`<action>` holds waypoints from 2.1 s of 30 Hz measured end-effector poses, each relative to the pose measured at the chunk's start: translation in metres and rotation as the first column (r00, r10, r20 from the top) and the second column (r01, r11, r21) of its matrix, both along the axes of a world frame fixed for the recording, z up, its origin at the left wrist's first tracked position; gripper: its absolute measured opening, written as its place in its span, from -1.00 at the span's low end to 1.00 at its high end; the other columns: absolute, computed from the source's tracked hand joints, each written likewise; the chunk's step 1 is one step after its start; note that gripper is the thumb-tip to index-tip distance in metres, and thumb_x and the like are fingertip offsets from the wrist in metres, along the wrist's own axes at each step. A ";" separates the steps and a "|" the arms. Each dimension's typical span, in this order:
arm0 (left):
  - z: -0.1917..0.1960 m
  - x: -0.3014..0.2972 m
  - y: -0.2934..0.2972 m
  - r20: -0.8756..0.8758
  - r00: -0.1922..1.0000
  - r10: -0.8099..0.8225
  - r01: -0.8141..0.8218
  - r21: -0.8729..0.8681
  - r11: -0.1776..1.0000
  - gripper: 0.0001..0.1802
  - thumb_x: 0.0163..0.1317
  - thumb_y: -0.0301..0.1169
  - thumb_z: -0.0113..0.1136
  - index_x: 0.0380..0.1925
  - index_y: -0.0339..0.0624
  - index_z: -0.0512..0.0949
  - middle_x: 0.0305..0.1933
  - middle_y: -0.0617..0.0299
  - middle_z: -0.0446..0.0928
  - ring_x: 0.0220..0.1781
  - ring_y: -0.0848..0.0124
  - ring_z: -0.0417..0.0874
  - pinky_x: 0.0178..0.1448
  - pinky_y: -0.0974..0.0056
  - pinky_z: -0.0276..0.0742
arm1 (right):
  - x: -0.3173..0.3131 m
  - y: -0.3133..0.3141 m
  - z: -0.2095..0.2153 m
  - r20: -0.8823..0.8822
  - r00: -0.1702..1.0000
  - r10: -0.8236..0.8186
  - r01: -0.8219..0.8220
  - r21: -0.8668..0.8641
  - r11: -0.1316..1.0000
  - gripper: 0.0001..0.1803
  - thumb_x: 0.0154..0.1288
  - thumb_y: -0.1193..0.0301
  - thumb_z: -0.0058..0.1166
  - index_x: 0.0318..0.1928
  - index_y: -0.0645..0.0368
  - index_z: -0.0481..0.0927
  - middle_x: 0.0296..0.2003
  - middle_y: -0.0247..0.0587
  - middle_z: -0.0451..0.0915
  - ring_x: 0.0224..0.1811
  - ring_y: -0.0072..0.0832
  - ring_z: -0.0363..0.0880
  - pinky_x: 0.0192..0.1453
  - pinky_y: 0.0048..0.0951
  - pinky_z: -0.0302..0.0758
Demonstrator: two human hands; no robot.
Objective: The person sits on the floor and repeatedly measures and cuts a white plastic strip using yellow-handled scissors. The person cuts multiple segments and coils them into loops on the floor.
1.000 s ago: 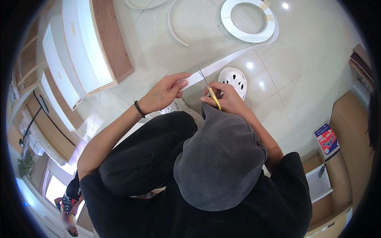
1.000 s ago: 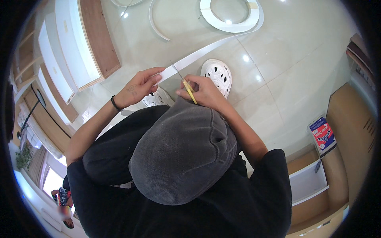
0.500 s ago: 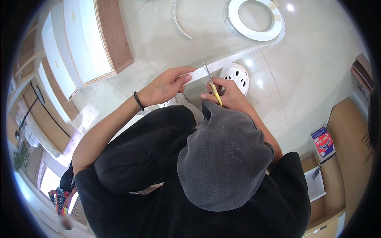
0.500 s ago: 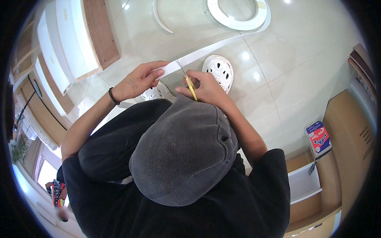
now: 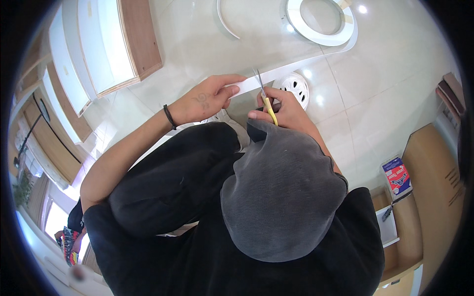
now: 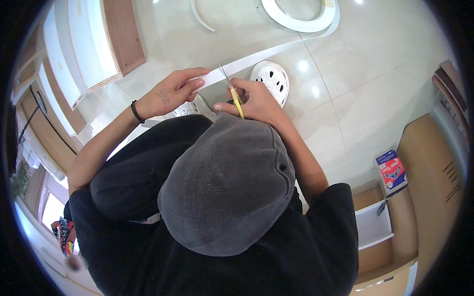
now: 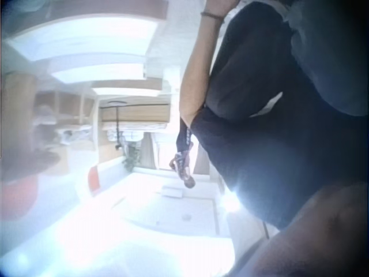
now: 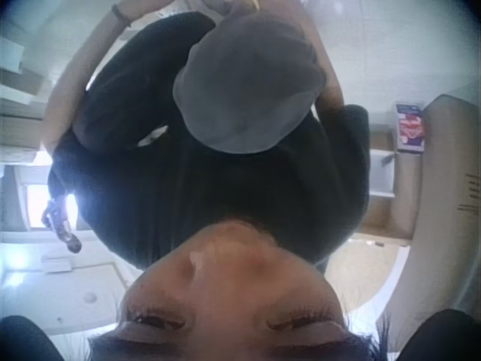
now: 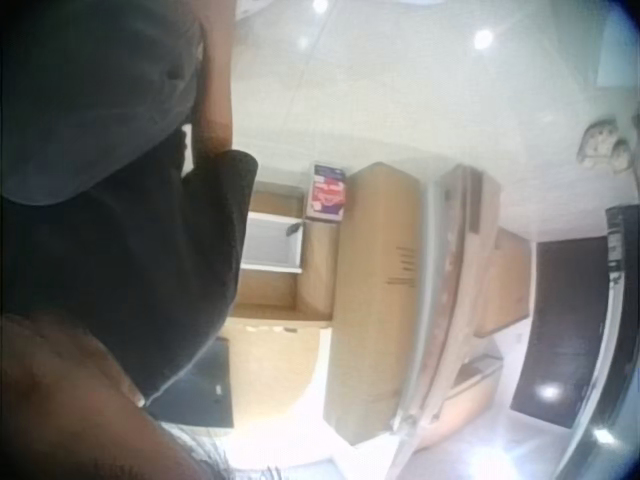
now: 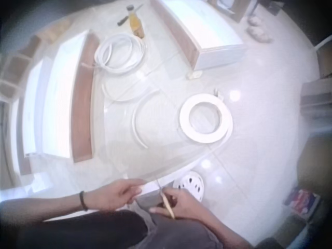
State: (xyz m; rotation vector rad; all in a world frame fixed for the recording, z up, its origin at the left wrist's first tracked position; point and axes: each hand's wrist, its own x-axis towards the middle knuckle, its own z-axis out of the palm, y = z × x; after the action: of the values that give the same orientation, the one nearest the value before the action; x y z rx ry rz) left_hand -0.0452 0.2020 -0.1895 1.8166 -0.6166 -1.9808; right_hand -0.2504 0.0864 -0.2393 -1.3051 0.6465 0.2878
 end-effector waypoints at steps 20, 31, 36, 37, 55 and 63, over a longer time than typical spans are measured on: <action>0.006 -0.005 0.001 -0.070 0.996 0.060 -0.061 -0.020 0.998 -0.53 0.51 -0.21 -0.07 0.29 -0.26 0.37 -0.43 0.40 0.31 -0.40 0.60 0.26 -0.25 0.48 0.36 | -0.002 -0.001 0.006 0.014 0.999 0.042 -0.040 -0.108 0.993 -0.53 0.05 0.10 0.45 -0.45 0.23 0.52 -0.66 -0.35 0.43 -0.58 -0.62 0.34 -0.47 -0.54 0.30; -0.005 -0.007 0.006 -0.094 0.992 0.085 -0.087 -0.017 0.996 -0.54 0.52 -0.23 -0.08 0.27 -0.27 0.38 -0.39 0.42 0.33 -0.39 0.61 0.25 -0.27 0.49 0.34 | -0.008 0.004 -0.003 -0.037 0.999 0.016 -0.020 -0.102 0.995 -0.54 0.06 0.12 0.46 -0.46 0.23 0.51 -0.65 -0.36 0.41 -0.56 -0.63 0.30 -0.47 -0.54 0.29; 0.000 -0.009 0.007 -0.087 0.993 0.086 -0.086 -0.001 0.996 -0.54 0.52 -0.23 -0.09 0.27 -0.27 0.38 -0.37 0.40 0.35 -0.39 0.61 0.25 -0.27 0.48 0.36 | -0.005 0.003 -0.002 -0.030 0.998 0.047 -0.049 -0.052 0.997 -0.53 0.03 0.12 0.47 -0.45 0.23 0.51 -0.65 -0.37 0.41 -0.57 -0.63 0.32 -0.47 -0.54 0.30; 0.000 -0.008 0.007 -0.079 0.994 0.074 -0.074 -0.005 0.997 -0.54 0.52 -0.23 -0.09 0.27 -0.27 0.38 -0.37 0.39 0.35 -0.39 0.61 0.25 -0.26 0.48 0.36 | -0.004 0.003 -0.001 -0.023 0.998 0.050 -0.051 -0.052 0.997 -0.52 0.03 0.11 0.47 -0.45 0.23 0.51 -0.65 -0.37 0.41 -0.57 -0.64 0.32 -0.47 -0.54 0.30; -0.001 -0.005 0.005 0.004 1.000 -0.017 0.017 -0.019 1.000 -0.56 0.51 -0.25 -0.09 0.28 -0.21 0.40 -0.34 0.33 0.43 -0.37 0.56 0.34 -0.22 0.42 0.44 | -0.003 0.005 -0.002 -0.003 0.999 0.036 -0.036 -0.096 0.995 -0.61 0.08 0.22 0.45 -0.43 0.23 0.51 -0.65 -0.42 0.38 -0.57 -0.67 0.29 -0.47 -0.57 0.28; -0.004 -0.011 -0.001 -0.042 0.999 0.034 -0.034 -0.011 0.999 -0.59 0.48 -0.27 -0.08 0.22 -0.21 0.45 -0.46 0.37 0.35 -0.40 0.56 0.35 -0.26 0.41 0.39 | -0.012 0.010 -0.010 -0.121 0.992 -0.045 0.044 -0.010 0.999 -0.59 0.06 0.19 0.47 -0.48 0.23 0.52 -0.68 -0.45 0.35 -0.59 -0.66 0.20 -0.51 -0.55 0.20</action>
State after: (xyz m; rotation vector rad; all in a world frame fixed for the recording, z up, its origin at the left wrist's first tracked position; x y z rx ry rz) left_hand -0.0558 0.2014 -0.1939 1.7632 -0.5793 -1.9833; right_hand -0.2628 0.0968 -0.2498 -1.2858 0.7797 0.3303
